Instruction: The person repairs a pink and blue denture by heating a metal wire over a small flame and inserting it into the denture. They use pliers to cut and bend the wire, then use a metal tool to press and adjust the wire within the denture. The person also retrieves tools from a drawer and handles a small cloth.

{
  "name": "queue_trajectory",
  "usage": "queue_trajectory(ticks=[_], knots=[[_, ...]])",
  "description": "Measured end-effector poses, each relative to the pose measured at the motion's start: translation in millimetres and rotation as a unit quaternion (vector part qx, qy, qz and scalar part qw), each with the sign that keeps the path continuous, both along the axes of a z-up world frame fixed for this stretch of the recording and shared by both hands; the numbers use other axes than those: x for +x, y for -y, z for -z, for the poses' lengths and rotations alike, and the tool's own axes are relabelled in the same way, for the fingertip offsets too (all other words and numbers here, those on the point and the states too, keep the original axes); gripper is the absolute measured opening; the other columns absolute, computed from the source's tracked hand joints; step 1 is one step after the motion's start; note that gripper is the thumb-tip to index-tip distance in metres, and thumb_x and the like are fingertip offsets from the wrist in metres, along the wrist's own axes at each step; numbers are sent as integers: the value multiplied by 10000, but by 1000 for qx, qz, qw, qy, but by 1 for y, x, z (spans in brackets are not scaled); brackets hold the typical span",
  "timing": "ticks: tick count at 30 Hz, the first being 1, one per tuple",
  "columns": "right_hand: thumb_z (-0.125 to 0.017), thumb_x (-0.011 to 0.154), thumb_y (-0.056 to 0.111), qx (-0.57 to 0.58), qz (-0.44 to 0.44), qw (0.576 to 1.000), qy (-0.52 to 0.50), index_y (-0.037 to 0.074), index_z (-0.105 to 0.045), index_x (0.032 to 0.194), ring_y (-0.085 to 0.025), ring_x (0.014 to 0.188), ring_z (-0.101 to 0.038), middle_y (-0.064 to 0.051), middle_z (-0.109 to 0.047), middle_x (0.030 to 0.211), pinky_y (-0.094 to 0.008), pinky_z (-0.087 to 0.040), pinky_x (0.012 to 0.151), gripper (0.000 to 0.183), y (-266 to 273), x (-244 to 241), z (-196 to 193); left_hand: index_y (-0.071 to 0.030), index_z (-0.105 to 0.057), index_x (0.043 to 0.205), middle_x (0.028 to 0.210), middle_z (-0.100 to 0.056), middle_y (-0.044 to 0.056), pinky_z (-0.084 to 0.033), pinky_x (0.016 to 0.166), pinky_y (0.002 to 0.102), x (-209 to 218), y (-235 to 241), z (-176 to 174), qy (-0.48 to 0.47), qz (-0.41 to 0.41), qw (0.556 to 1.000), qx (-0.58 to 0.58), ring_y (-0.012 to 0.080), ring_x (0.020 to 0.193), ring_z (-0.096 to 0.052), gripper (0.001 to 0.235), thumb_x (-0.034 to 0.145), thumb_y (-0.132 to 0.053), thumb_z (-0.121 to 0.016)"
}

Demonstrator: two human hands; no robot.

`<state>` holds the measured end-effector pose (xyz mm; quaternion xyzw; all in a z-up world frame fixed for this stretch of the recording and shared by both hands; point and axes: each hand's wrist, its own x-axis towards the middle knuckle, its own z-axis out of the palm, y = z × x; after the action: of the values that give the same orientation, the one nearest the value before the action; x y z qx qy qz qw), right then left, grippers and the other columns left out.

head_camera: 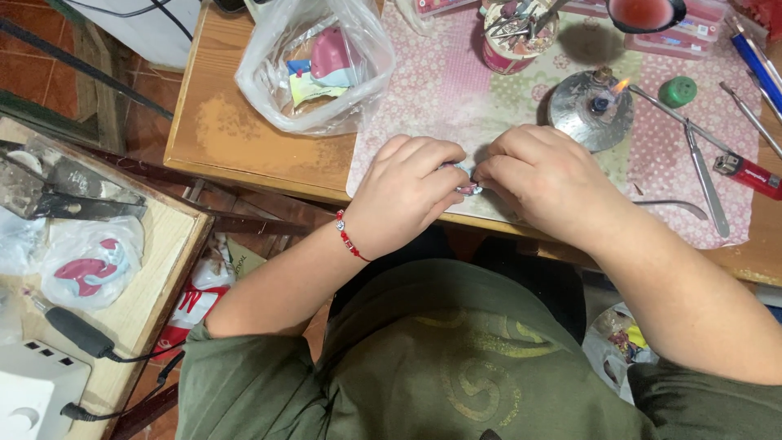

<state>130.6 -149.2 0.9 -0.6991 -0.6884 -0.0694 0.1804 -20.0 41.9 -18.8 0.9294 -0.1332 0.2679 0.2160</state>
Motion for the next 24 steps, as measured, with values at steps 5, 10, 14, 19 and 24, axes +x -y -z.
queue_trajectory(ticks=[5,10,14,19,24], knots=[[-780,992,126,32,17,999,-13,111,-751,1101,-326,873,-624,-92,-626,995,-443,-505,749,114,7,1,-5,-138,-635,984,1114,-617,44,-419,863,414,1,0,1,0,-1,1000,27,276,981,-608,164,959,-253,-750],[-808,981,173,38,7,999,-1,117,-763,1086,-315,827,-598,-87,-611,989,-441,-491,707,127,10,1,-2,-131,-655,971,1081,-630,48,-425,848,416,1,1,-3,16,0,1000,22,281,965,-610,128,968,-235,-729],[-805,966,116,29,7,1000,-3,113,-763,1106,-314,825,-587,-88,-618,980,-435,-478,688,147,11,0,-2,-93,-638,922,1040,-621,51,-428,819,422,1,2,-7,49,2,998,49,280,963,-591,155,971,-213,-723],[-768,973,117,17,4,1000,20,111,-751,1112,-317,822,-590,-92,-623,981,-432,-476,686,140,12,-2,-5,-97,-618,879,874,-545,44,-418,777,399,5,0,-23,87,24,990,112,266,863,-536,131,1005,-116,-647],[-765,955,122,5,19,999,41,136,-746,1144,-319,840,-607,-78,-650,1026,-433,-486,696,191,15,-4,-5,-103,-584,828,803,-471,29,-413,763,377,13,-5,-24,100,59,983,142,252,820,-489,180,982,-31,-643]])
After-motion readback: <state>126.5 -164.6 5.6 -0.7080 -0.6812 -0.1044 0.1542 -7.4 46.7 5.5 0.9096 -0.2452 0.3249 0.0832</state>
